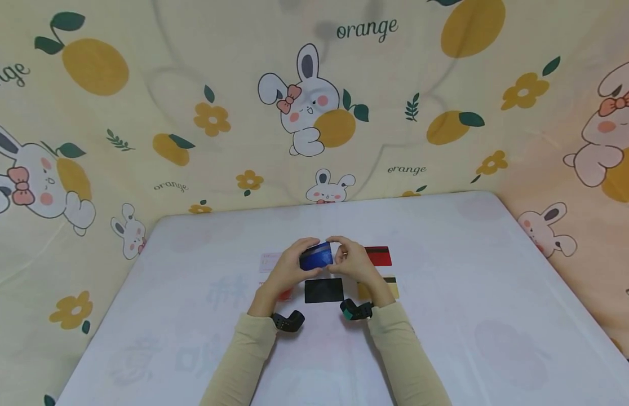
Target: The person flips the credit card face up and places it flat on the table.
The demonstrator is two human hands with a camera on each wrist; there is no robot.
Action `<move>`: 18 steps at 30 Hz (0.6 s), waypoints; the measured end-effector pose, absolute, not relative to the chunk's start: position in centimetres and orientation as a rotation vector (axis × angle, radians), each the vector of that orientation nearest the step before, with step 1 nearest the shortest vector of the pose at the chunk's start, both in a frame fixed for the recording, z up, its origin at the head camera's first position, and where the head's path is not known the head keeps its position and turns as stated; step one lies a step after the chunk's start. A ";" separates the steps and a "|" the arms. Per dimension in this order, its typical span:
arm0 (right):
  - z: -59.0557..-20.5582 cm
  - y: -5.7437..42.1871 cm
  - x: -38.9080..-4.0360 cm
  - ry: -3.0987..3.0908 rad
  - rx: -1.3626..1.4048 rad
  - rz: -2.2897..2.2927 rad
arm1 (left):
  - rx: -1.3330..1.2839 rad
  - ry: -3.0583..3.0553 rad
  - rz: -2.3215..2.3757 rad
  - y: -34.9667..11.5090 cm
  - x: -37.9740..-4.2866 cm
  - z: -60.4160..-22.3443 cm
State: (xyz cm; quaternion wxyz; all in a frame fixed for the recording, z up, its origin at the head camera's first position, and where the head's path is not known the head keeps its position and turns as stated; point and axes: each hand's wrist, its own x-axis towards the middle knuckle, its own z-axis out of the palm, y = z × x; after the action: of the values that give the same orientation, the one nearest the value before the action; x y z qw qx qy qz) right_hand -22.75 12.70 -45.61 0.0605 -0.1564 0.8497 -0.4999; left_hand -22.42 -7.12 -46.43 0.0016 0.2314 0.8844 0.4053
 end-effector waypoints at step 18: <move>-45.4 12.6 -22.7 2.575 -0.535 -1.468 | 0.814 2.767 1.289 -7.0 -22.3 -46.2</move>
State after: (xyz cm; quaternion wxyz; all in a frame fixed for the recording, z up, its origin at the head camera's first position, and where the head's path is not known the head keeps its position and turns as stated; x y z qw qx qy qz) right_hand -22.70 12.56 -45.39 0.0648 -0.1772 0.8530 -0.4865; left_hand -22.31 -7.01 -46.16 -0.0088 0.2577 0.8758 0.4081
